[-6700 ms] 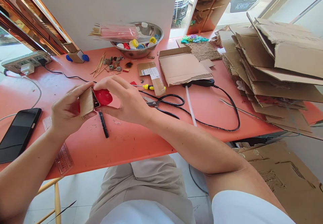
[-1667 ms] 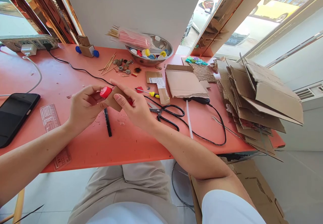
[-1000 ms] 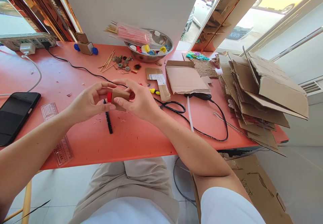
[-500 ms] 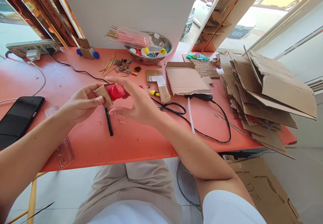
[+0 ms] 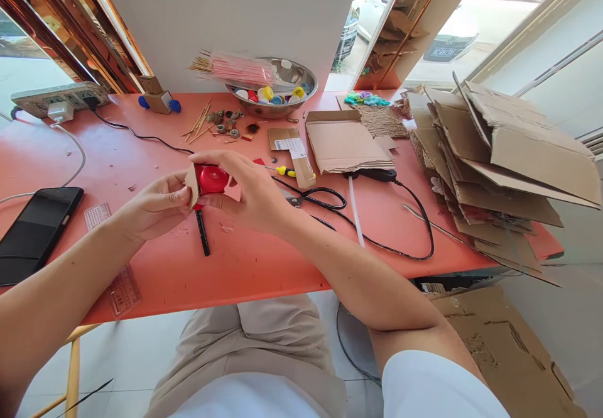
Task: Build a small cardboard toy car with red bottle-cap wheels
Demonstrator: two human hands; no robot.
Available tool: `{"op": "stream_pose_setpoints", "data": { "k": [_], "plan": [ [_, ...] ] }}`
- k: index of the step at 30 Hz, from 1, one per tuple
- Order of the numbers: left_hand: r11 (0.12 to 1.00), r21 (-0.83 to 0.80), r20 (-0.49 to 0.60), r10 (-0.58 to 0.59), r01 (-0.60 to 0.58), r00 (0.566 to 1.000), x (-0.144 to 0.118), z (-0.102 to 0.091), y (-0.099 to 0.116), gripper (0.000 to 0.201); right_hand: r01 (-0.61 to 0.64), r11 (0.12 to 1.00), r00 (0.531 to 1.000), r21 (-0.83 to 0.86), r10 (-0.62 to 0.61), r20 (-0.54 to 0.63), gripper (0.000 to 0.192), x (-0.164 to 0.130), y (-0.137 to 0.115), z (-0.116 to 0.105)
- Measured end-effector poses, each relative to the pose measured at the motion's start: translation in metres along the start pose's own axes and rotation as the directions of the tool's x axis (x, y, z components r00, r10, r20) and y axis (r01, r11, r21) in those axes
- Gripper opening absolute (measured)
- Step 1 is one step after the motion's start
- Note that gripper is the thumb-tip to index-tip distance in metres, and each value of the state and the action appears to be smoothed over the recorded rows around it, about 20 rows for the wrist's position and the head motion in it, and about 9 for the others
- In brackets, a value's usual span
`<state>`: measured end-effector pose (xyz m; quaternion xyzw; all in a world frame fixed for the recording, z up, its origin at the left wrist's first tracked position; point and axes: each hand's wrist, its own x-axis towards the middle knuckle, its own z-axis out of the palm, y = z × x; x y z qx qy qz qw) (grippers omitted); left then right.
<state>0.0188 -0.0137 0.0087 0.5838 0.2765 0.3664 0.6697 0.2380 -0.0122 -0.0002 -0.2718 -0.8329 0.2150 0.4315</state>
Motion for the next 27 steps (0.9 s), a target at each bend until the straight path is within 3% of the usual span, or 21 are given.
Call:
{"op": "stream_pose_setpoints", "data": {
  "k": [12,20,27],
  "plan": [
    [0.999,0.022,0.033,0.042,-0.043,0.999,0.0,0.0,0.005,0.056,0.038,0.983,0.999,0.179,-0.044,0.03,0.043,0.004,-0.006,0.001],
    [0.993,0.107,0.041,0.052,-0.056,0.998,-0.002,0.004,0.015,0.054,0.064,0.987,0.997,0.15,-0.069,0.03,0.037,0.001,-0.006,0.001],
    [0.992,-0.104,-0.04,-0.079,0.074,0.996,-0.005,0.003,0.006,0.049,-0.037,0.99,0.996,0.136,0.048,-0.081,0.044,-0.003,-0.004,0.009]
  ]
}}
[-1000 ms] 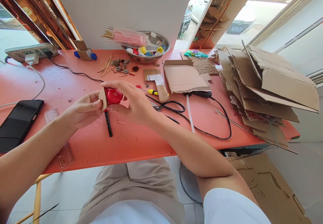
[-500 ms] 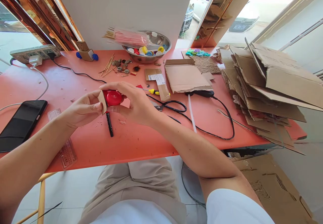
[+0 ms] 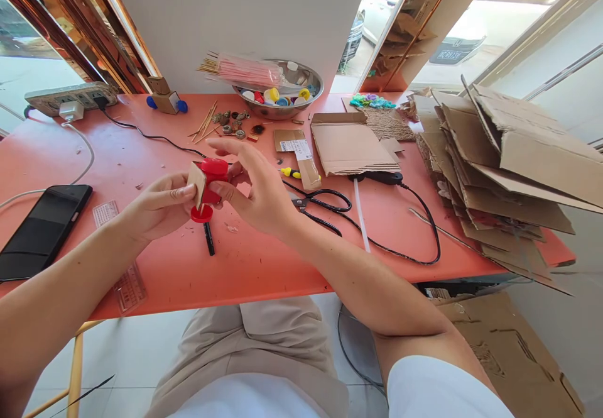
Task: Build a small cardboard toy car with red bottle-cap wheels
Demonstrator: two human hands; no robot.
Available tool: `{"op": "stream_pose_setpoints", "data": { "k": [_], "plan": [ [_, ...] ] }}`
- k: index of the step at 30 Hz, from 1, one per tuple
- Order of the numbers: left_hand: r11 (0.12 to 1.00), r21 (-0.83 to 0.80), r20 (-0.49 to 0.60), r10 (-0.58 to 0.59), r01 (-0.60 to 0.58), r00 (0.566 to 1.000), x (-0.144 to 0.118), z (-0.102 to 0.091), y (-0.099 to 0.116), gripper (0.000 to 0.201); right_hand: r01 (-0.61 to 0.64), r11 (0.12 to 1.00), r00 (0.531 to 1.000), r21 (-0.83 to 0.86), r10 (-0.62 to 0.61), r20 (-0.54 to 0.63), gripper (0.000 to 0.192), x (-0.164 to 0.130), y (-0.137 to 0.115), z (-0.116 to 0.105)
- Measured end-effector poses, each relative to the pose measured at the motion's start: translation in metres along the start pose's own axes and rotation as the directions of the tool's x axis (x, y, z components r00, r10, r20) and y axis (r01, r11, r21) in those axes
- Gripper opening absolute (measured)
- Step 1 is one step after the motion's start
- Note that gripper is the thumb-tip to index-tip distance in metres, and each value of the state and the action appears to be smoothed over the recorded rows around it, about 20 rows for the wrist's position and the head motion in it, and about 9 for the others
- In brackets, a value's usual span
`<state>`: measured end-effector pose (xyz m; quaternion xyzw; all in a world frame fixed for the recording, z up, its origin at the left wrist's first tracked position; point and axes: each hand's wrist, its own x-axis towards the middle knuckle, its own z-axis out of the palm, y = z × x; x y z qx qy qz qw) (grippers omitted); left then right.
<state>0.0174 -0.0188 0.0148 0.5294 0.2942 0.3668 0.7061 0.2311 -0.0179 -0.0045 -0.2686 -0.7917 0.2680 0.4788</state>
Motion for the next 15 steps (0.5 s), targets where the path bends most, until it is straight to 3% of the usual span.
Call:
{"op": "stream_pose_setpoints", "data": {
  "k": [5,8,11,15],
  "plan": [
    [0.993,-0.114,-0.089,-0.009,-0.002,0.996,-0.001,-0.005,-0.006,0.033,0.125,0.955,0.991,-0.268,-0.135,-0.019,0.052,-0.001,-0.003,0.004],
    [0.986,-0.161,-0.092,-0.045,0.029,0.995,-0.001,-0.004,-0.009,0.036,0.19,0.918,0.976,-0.348,-0.215,-0.033,0.048,-0.002,-0.004,0.009],
    [0.981,-0.184,-0.074,-0.073,0.058,0.995,-0.001,-0.001,-0.011,0.039,0.167,0.903,0.978,-0.396,-0.202,-0.049,0.046,-0.003,-0.002,0.01],
    [0.982,-0.171,-0.084,-0.092,0.076,0.992,0.0,0.002,-0.012,0.026,0.157,0.894,0.983,-0.419,-0.182,-0.019,0.045,-0.003,0.001,0.008]
  ]
}}
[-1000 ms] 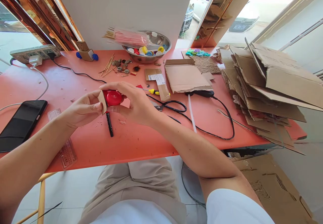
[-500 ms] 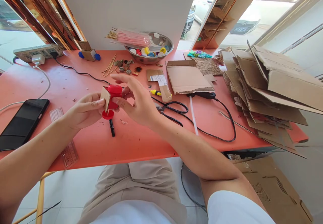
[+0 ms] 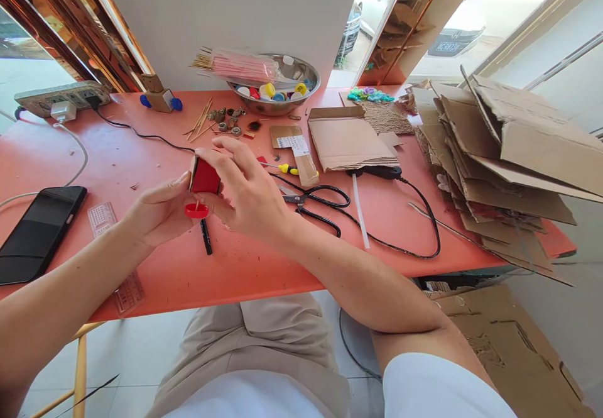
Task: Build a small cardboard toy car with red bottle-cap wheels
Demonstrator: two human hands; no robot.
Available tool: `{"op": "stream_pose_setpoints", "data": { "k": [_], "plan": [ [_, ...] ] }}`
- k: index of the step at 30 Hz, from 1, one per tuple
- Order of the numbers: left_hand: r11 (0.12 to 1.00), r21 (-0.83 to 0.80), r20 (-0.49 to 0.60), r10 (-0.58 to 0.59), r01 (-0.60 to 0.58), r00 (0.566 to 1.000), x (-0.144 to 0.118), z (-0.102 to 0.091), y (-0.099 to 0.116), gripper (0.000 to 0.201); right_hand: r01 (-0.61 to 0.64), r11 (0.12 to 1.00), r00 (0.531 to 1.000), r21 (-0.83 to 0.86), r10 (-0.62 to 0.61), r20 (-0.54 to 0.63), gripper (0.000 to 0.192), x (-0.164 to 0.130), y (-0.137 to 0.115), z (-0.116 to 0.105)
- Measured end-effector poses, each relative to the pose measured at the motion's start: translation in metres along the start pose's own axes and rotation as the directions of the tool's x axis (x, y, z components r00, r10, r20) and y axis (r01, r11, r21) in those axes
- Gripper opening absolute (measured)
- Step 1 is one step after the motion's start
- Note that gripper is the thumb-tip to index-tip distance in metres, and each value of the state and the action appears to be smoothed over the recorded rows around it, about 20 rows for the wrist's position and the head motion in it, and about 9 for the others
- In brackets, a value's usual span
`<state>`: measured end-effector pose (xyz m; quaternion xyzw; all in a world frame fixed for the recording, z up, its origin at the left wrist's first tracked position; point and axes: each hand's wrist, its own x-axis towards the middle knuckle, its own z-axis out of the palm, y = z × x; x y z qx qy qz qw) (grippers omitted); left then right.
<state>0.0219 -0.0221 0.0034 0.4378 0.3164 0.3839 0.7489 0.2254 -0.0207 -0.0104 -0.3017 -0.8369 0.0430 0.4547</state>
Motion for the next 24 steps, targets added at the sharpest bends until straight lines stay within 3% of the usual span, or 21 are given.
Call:
{"op": "stream_pose_setpoints", "data": {
  "k": [5,15,24],
  "plan": [
    [0.999,-0.044,0.017,-0.002,0.003,1.0,0.0008,0.0003,0.0,0.029,0.024,1.0,1.0,-0.008,-0.024,0.006,0.043,-0.0002,0.0026,-0.0005],
    [0.998,0.055,0.098,0.018,-0.023,0.995,0.0008,0.0037,0.0038,0.047,-0.006,1.0,1.0,0.02,0.006,-0.001,0.043,0.0,0.0011,-0.0013],
    [0.995,0.092,0.084,0.031,-0.039,0.996,0.0002,-0.0045,0.0058,0.046,-0.014,0.996,1.0,0.09,0.011,0.024,0.046,0.0001,0.0029,-0.0001]
  ]
}}
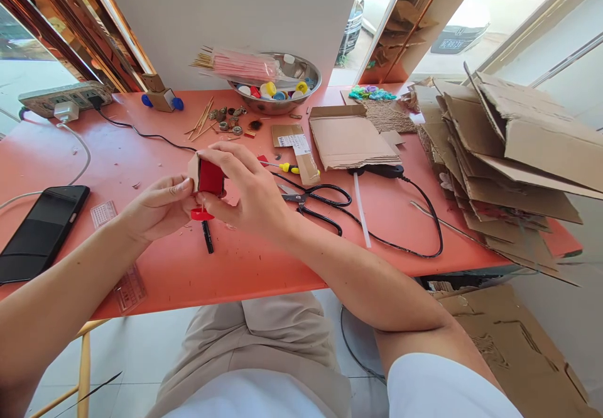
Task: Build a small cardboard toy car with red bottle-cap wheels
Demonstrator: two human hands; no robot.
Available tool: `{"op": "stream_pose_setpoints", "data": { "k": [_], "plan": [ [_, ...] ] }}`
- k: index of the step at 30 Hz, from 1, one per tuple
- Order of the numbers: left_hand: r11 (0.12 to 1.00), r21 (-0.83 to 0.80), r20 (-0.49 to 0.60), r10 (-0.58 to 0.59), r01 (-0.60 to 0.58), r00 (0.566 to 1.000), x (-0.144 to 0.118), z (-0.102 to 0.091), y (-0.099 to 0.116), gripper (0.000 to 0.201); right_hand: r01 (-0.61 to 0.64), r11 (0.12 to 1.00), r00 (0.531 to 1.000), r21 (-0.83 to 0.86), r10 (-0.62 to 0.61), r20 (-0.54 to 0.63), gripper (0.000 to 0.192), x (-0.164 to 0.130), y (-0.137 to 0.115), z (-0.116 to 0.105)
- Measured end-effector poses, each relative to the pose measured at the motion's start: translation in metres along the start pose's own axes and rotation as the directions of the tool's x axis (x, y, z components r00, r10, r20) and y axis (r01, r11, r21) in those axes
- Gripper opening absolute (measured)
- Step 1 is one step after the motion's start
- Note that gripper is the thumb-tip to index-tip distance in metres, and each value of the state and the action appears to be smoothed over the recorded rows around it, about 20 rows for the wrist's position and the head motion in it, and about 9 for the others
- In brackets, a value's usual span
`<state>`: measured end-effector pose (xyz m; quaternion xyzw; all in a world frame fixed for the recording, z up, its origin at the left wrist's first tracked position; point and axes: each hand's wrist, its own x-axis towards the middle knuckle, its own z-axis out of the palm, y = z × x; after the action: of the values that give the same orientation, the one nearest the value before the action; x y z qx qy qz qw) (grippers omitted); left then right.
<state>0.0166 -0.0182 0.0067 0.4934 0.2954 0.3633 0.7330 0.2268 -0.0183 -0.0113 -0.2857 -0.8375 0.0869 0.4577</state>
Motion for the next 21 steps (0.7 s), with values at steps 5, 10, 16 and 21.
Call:
{"op": "stream_pose_setpoints", "data": {
  "k": [5,10,16,21],
  "plan": [
    [0.999,-0.03,0.032,-0.012,0.013,0.999,-0.0002,0.0007,0.003,0.045,-0.008,1.0,1.0,-0.018,0.008,-0.006,0.047,0.0018,-0.0055,-0.0022],
    [0.999,-0.029,0.013,-0.034,0.034,0.999,-0.0003,0.0,0.0034,0.045,0.004,1.0,1.0,-0.007,-0.004,-0.028,0.04,0.0033,-0.0056,-0.0037],
    [1.0,-0.014,0.033,-0.013,0.014,0.999,0.0001,-0.0016,0.0018,0.042,-0.011,1.0,1.0,0.013,0.011,-0.017,0.038,0.0036,-0.0029,-0.0031],
    [0.999,0.045,0.035,0.023,-0.025,0.999,0.0006,0.0029,0.0028,0.045,0.027,0.999,0.999,0.02,-0.027,-0.02,0.038,0.0042,-0.0028,-0.0031]
  ]
}}
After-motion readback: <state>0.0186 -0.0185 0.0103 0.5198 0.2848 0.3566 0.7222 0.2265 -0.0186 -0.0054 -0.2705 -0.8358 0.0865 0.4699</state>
